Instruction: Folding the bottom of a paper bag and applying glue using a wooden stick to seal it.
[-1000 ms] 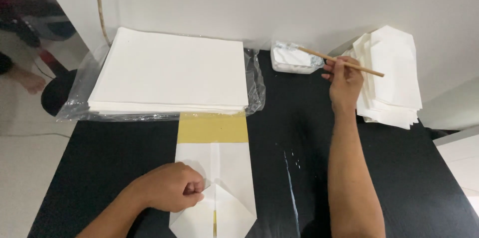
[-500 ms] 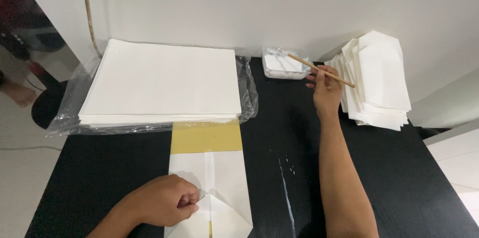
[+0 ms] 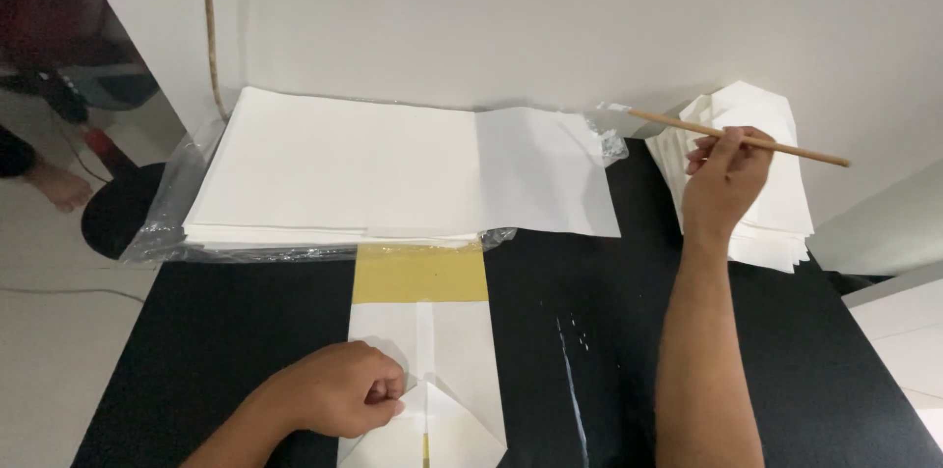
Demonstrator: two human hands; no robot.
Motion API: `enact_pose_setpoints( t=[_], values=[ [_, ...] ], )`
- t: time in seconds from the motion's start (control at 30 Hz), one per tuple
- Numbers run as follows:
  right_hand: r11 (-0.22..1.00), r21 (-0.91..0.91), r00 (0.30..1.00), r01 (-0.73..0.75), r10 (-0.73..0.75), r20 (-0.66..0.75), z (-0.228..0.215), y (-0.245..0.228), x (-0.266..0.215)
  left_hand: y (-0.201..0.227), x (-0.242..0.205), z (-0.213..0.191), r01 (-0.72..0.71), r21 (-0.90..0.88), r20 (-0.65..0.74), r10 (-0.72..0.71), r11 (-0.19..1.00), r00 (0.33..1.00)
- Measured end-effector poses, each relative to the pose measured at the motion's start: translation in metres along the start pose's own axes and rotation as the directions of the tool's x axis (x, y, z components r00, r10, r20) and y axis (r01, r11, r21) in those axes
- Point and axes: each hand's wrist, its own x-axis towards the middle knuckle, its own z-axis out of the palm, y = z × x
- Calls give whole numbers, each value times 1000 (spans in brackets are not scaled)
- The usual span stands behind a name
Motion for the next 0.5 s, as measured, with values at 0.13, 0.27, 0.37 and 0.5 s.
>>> enact_pose_setpoints(
  t=[0.13,0.27,0.37,0.5],
  values=[
    [995,95,999,30,-27,-34,5,-10,-4,-2,2,1,-1,-13,-7,1,1000,1000],
    [982,173,995,-77,65,73,14,-38,-14,1,1,-2,32,-7,24,-32,999,999],
    [982,188,998,-31,21,53,10,-29,-9,4,2,-1,41,-2,-5,-41,999,999],
    [943,320,984,-90,134,-117,-1,-34,0,18,-2,-11,39,-4,-53,-39,999,998]
  ],
)
